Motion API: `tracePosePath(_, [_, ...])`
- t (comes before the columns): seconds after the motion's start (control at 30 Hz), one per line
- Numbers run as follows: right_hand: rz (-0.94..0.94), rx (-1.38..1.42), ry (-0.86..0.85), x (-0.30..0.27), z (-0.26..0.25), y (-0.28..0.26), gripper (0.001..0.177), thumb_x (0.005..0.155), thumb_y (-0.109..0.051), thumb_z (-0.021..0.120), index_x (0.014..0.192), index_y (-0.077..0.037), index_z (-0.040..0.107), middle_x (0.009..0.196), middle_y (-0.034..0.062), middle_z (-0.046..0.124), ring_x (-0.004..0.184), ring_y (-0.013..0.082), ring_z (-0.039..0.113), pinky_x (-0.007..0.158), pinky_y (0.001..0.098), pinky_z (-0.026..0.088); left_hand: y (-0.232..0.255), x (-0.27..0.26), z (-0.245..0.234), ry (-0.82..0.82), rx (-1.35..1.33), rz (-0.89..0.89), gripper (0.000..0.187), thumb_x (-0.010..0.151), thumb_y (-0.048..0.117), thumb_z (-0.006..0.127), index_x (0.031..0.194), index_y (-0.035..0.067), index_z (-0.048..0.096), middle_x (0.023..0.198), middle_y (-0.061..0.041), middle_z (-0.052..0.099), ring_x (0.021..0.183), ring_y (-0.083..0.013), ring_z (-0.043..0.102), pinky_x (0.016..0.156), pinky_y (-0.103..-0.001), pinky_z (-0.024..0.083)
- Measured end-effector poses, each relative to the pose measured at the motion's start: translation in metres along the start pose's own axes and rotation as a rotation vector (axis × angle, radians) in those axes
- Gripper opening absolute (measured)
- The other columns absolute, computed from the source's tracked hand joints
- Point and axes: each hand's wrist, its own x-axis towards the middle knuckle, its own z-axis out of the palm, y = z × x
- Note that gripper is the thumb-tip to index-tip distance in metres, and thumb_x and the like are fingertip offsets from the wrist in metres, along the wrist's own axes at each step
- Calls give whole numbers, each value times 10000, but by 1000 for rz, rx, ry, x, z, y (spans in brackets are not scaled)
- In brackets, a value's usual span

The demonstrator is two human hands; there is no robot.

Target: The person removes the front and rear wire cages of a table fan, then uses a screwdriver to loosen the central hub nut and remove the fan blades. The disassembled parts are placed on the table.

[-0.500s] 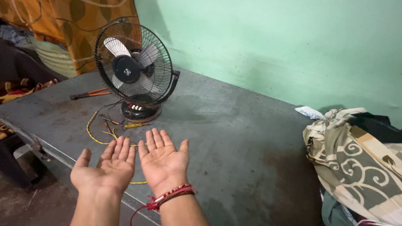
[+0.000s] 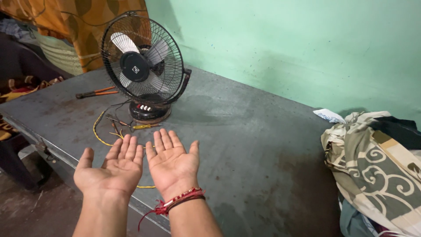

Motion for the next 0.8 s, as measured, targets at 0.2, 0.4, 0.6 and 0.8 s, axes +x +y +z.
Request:
tracePosePath(0.2, [10, -50, -31, 6, 7, -3, 885, 970, -682, 257, 1562, -28, 314, 1645, 130, 355, 1514, 281, 308, 1203, 489, 228, -9, -5, 16, 44, 151, 66, 776, 979, 512, 375, 1465, -90, 429, 1542, -229, 535, 1489, -345, 467, 1204, -459, 311])
tracePosePath(0.4, [-501, -1642, -187, 28, 34, -29, 603, 991, -436, 497, 1402, -5, 591, 1467, 153, 648, 1383, 253, 591, 1173, 435, 435, -15, 2, 36, -174, 2281, 1122, 704, 953, 447, 508, 1444, -56, 484, 1528, -221, 469, 1428, -356, 378, 1162, -463, 282])
tracePosePath(0.6, [-1015, -2830, -681, 14, 43, -63, 529, 820, -228, 644, 1288, 18, 631, 1460, 203, 537, 1400, 346, 437, 1125, 550, 321, -9, 6, 53, -491, 3047, 1284, 701, 935, 422, 429, 1499, 6, 411, 1598, -159, 391, 1497, -279, 330, 1175, -453, 221])
tracePosePath(0.8, [-795, -2957, -624, 4, 39, -70, 413, 843, -195, 640, 1209, -5, 673, 1401, 168, 596, 1402, 317, 468, 1154, 531, 342, -15, 3, 55, -449, 3214, 1197, 632, 976, 391, 390, 1474, 2, 392, 1564, -138, 378, 1467, -249, 334, 1199, -448, 204])
